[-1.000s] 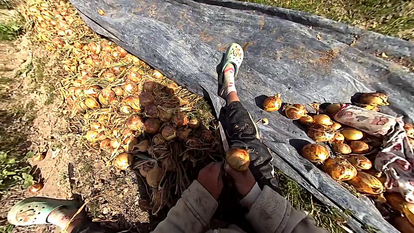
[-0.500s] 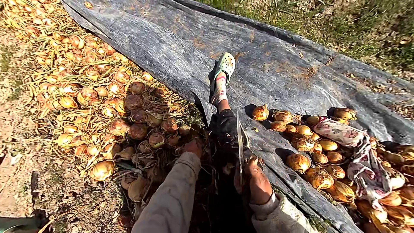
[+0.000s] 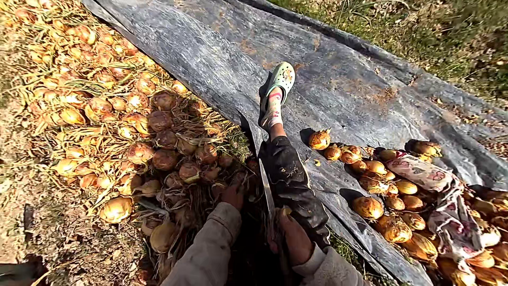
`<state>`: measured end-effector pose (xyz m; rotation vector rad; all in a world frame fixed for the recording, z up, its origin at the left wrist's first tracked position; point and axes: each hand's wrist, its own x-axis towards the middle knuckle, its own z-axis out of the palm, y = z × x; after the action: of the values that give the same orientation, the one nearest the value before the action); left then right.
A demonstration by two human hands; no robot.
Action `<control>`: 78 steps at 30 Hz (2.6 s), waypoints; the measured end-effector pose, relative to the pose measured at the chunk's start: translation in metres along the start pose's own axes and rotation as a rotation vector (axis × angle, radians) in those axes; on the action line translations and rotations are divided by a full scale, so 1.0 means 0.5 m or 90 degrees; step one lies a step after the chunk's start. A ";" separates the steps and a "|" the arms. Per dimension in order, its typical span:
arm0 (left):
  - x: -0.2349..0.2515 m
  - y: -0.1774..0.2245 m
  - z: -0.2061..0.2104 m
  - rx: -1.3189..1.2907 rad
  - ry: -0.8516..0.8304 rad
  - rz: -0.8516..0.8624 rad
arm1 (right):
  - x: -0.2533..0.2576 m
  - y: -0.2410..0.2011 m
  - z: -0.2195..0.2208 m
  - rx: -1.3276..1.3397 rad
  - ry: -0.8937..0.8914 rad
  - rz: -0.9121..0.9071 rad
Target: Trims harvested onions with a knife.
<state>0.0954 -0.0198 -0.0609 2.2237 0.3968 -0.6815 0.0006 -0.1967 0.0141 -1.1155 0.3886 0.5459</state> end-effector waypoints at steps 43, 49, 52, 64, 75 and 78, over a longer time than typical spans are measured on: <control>-0.007 -0.014 -0.061 0.171 0.172 -0.106 | -0.058 -0.047 -0.071 -0.024 0.092 -0.249; -0.005 -0.048 -0.052 0.197 0.130 -0.164 | -0.073 -0.001 -0.006 -0.174 -0.028 -0.007; -0.084 -0.071 -0.045 0.025 0.216 0.036 | -0.066 0.000 -0.005 -0.206 -0.028 0.020; -0.339 -0.004 -0.026 -0.077 0.275 0.530 | -0.066 0.051 0.020 -0.132 -0.083 -0.117; -0.366 0.021 0.034 0.122 0.288 0.515 | -0.074 0.056 0.026 0.039 0.059 -0.139; -0.323 0.052 0.049 0.085 0.226 0.550 | -0.071 0.041 0.008 0.022 0.127 -0.189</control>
<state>-0.0317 -0.0663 0.0345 2.3387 -0.4522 0.1534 -0.0400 -0.1939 0.0203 -1.1724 0.3934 0.1662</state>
